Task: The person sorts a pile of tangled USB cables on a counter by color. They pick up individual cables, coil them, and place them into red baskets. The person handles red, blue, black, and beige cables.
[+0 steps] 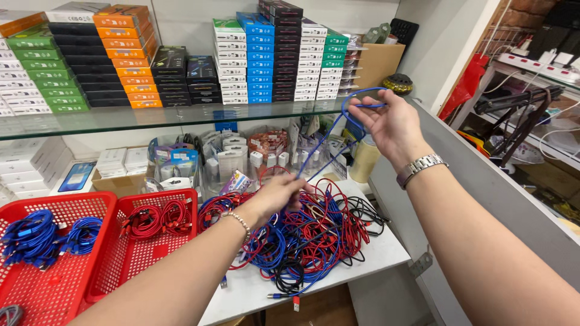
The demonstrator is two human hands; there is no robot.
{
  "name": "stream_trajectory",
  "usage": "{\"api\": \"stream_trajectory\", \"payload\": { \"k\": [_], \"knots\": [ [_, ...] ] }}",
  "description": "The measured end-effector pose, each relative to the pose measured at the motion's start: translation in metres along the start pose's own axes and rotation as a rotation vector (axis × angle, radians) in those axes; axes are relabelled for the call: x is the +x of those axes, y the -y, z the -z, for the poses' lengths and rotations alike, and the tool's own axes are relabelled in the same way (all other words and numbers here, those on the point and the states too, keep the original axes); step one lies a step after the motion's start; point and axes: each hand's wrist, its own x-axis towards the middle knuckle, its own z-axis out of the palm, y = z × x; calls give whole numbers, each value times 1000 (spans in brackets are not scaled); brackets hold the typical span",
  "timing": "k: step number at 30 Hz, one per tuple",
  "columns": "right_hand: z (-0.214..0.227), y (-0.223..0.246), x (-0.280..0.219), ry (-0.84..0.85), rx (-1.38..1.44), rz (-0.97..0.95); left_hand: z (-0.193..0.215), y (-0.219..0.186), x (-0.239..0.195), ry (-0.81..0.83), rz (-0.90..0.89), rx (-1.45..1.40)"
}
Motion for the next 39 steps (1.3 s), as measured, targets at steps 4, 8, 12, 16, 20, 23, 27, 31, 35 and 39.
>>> {"api": "stream_trajectory", "payload": {
  "k": [4, 8, 12, 16, 20, 23, 27, 31, 35, 39],
  "knots": [
    [30, -16, -10, 60, -181, -138, 21, -37, -12, -70, -48, -379],
    [54, -78, -24, 39, -505, -312, 36, -86, -20, -74, -83, -475],
    [64, -144, -33, 85, -614, -477, 45, -110, -28, -8, -99, -436],
    [58, -188, -36, 162, -991, -452, 63, -97, -44, -51, -157, -443],
    [23, -177, -23, 221, -1029, -280, 68, -61, -65, -263, -46, -165],
    [-27, -136, 1, 367, -879, -225, 50, -37, -65, -284, 64, 87],
    [-70, -96, -3, 454, -419, -406, 38, -30, -38, -202, 125, 94],
    [-63, -84, -43, 547, -352, -367, 56, -52, -9, -124, -5, -431],
    [-45, -87, -72, 506, -365, -528, 60, -85, 7, -150, -74, -582],
    [-36, -74, -71, 618, -215, -380, 62, -112, 4, -122, -235, -582]
  ]
}}
